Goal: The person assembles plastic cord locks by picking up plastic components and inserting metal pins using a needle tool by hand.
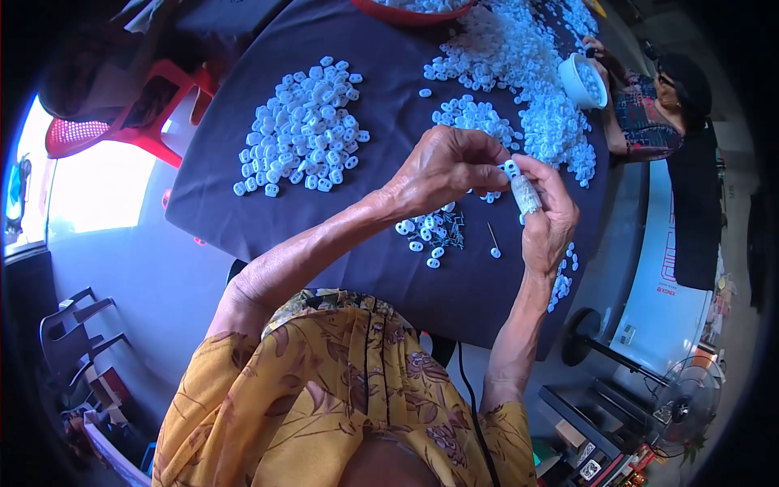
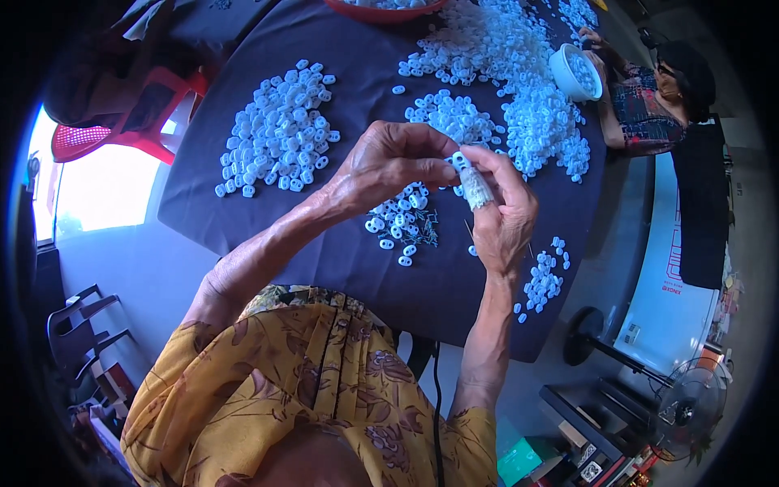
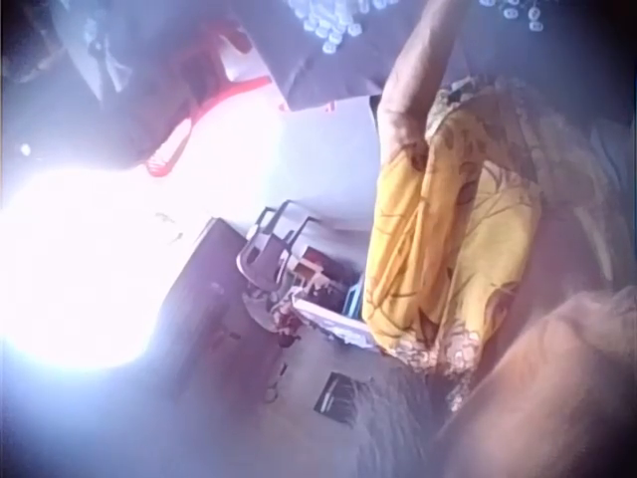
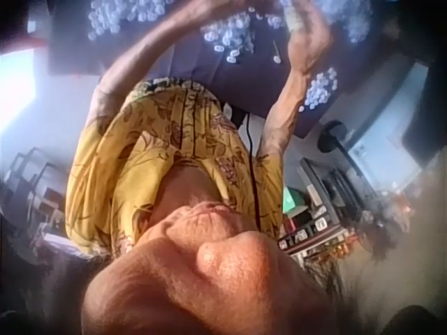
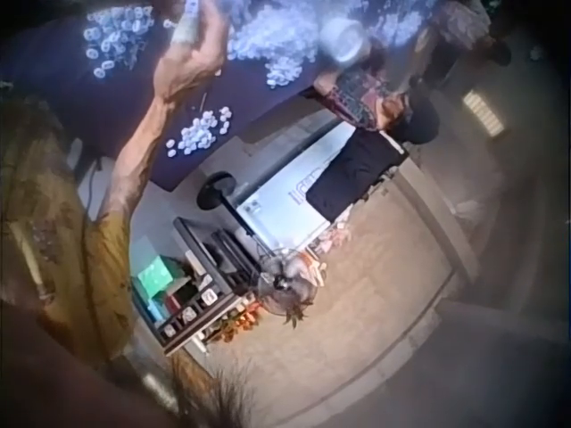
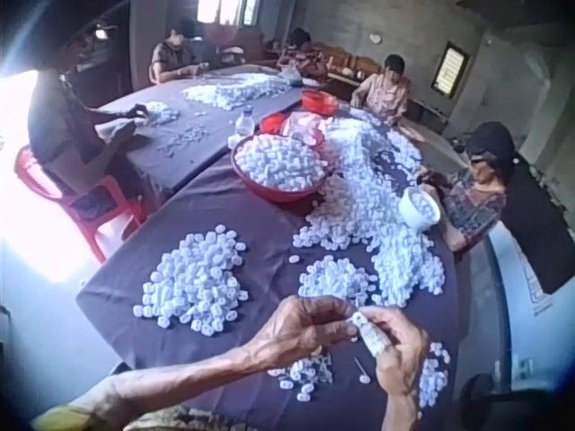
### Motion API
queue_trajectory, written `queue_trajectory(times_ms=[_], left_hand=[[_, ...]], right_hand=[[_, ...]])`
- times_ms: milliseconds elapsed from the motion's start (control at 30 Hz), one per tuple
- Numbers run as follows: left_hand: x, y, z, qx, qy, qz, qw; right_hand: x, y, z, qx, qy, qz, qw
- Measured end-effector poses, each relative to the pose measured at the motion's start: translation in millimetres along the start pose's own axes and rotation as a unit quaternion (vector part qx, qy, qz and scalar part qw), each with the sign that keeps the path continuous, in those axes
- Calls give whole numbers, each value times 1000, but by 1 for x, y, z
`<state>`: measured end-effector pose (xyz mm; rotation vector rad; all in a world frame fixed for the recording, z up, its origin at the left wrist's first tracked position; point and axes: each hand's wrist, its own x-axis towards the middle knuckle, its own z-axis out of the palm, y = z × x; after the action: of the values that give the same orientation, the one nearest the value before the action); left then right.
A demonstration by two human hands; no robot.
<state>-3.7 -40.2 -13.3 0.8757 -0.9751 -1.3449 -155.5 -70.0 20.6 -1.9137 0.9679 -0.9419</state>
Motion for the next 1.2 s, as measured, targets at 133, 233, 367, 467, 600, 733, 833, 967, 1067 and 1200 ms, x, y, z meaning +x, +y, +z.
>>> queue_trajectory(times_ms=[133,233,367,467,600,733,833,967,1067,1200], left_hand=[[1,5,0,-22,-2,-45,999],[2,4,-1,-62,7,-79,995],[3,0,0,-72,18,-81,994],[3,-7,0,-60,16,-85,994],[1,-7,-5,-135,17,-125,983],[4,-12,-8,-152,24,-145,977],[4,-11,-5,-126,10,-147,981],[6,-11,-1,-91,-8,-148,985],[4,-16,1,-69,0,-138,988],[0,-20,6,-59,29,-123,990]], right_hand=[[-1,3,-3,-2,-11,3,1000],[-1,3,-1,-30,-36,-9,999],[-3,-1,6,-206,11,-82,975],[-1,5,8,-304,3,-144,942],[-1,10,7,-305,-4,-161,939],[-3,11,7,-286,2,-164,944],[-5,11,6,-297,2,-155,942],[-6,18,7,-335,4,-164,928],[-6,25,8,-320,4,-169,932],[-7,29,7,-305,6,-209,929]])
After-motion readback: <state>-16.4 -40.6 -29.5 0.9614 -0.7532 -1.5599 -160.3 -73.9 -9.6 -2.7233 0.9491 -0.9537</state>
